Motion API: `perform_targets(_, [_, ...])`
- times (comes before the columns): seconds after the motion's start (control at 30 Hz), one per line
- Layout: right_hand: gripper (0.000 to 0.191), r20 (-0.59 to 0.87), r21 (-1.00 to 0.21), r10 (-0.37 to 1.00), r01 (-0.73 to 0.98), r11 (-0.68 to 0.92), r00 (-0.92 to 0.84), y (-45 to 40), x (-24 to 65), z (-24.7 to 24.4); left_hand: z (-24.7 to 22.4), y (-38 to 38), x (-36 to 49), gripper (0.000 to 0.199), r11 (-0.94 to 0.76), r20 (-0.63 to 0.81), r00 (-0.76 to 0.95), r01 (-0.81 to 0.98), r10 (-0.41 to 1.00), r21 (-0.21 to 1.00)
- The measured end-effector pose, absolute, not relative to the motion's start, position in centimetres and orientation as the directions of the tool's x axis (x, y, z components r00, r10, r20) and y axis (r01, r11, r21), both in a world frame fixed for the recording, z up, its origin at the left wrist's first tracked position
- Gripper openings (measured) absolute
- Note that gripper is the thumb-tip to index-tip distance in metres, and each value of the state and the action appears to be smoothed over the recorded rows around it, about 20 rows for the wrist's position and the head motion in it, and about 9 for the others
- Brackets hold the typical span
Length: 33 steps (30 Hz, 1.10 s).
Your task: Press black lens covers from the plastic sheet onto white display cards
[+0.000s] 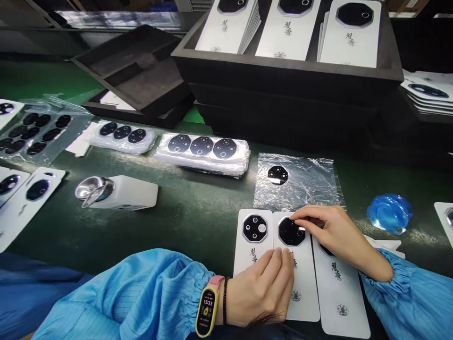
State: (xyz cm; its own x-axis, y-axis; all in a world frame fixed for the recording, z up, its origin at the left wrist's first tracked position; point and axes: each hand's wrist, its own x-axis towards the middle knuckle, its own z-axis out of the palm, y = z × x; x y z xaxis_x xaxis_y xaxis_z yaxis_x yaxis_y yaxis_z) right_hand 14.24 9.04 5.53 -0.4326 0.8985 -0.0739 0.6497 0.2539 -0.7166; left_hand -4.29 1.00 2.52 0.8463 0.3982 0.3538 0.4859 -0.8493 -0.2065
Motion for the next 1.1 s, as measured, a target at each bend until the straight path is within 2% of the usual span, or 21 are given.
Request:
perform_targets(0.47, [0.02,-0.055,-0.741,0.911,0.628,0.238,-0.409,9.2,14.3,5.5,2.7,1.0,-4.3,0.032,-0.848,0.314,0.86,0.479,0.402,-0.228])
perform_targets(0.67, [0.019,-0.059,-0.767,0.916,0.605,0.213,-0.397,9.0,14.3,5.8,2.5,1.1,-4.2,0.03,-0.84,0.368,0.837,0.5,0.405,-0.212])
perform_targets(1.1, [0.02,-0.224,-0.788,0.889,0.611,0.075,-0.398,9.0,14.2,6.7,2.5,1.1,-4.2,0.029,-0.833,0.375,0.836,0.503,0.401,-0.231])
